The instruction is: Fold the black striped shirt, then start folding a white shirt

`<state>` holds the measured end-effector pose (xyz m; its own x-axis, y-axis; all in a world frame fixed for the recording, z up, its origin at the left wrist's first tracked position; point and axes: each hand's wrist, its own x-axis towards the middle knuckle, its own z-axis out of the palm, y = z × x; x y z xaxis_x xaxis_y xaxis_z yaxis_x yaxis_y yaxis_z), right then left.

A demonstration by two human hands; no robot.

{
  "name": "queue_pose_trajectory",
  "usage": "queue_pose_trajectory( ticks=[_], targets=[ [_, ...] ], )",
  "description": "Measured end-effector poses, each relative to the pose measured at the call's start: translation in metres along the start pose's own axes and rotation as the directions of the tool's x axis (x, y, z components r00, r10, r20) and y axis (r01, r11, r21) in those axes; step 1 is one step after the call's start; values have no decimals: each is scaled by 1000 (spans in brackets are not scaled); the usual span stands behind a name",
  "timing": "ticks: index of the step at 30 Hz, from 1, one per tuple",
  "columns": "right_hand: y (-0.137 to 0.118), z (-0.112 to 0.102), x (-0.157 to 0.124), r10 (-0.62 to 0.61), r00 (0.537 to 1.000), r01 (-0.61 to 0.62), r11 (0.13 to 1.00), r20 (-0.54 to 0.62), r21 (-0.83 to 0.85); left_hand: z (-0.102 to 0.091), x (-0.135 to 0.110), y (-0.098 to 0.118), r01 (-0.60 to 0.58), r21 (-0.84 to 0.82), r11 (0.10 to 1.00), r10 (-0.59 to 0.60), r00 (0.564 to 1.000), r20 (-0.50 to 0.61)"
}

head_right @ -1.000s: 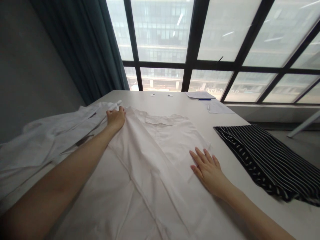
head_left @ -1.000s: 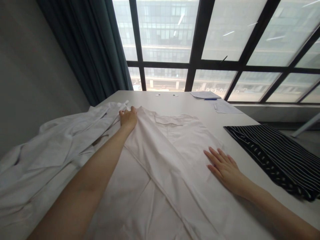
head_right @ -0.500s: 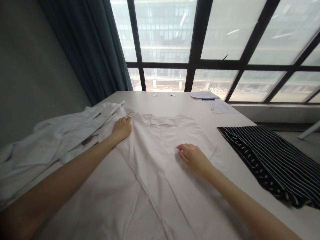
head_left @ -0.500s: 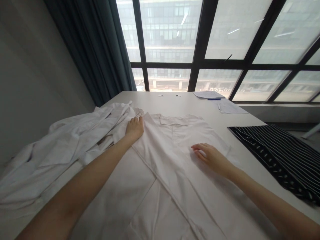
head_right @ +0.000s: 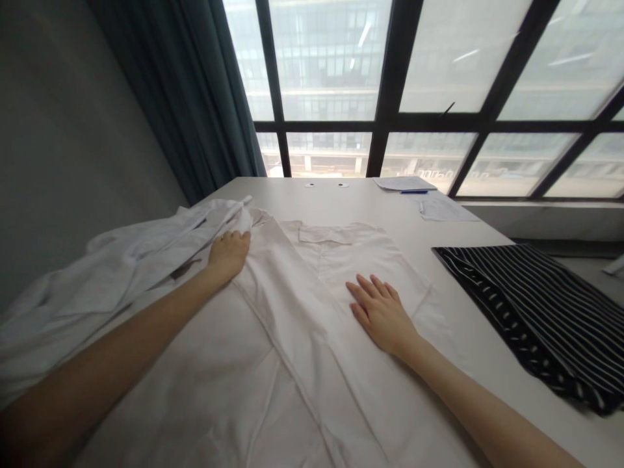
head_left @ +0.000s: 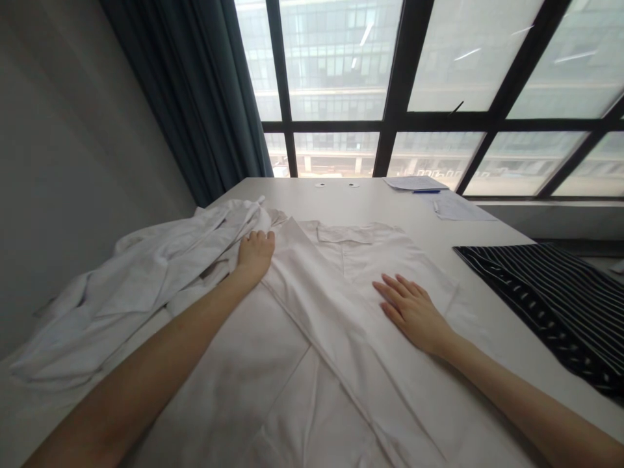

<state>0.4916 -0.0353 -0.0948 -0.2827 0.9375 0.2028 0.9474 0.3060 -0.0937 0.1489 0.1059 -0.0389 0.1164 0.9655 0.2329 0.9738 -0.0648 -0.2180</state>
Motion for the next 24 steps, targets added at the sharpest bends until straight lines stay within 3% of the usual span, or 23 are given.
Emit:
queue_pose_trajectory(
  ticks=[4, 8, 14, 24],
  targets=[
    [-2, 0, 0, 7, 1000, -7, 1000, 8, -9, 2, 9, 32, -117, -73, 990, 120, 992, 37],
    [-2, -2, 0, 10, 1000, -10, 1000, 23, -17, 25, 24, 55, -212, -170, 962, 237, 961, 144],
    [-2, -1, -1, 0, 1000, 1, 1000, 16, -18, 50, 50, 44, -182, -235, 955, 237, 944, 228],
    [-2, -2, 0, 11, 999, -9, 999, 39, -40, 56, 76, 43, -103, -242, 965, 161, 959, 233]
  ],
)
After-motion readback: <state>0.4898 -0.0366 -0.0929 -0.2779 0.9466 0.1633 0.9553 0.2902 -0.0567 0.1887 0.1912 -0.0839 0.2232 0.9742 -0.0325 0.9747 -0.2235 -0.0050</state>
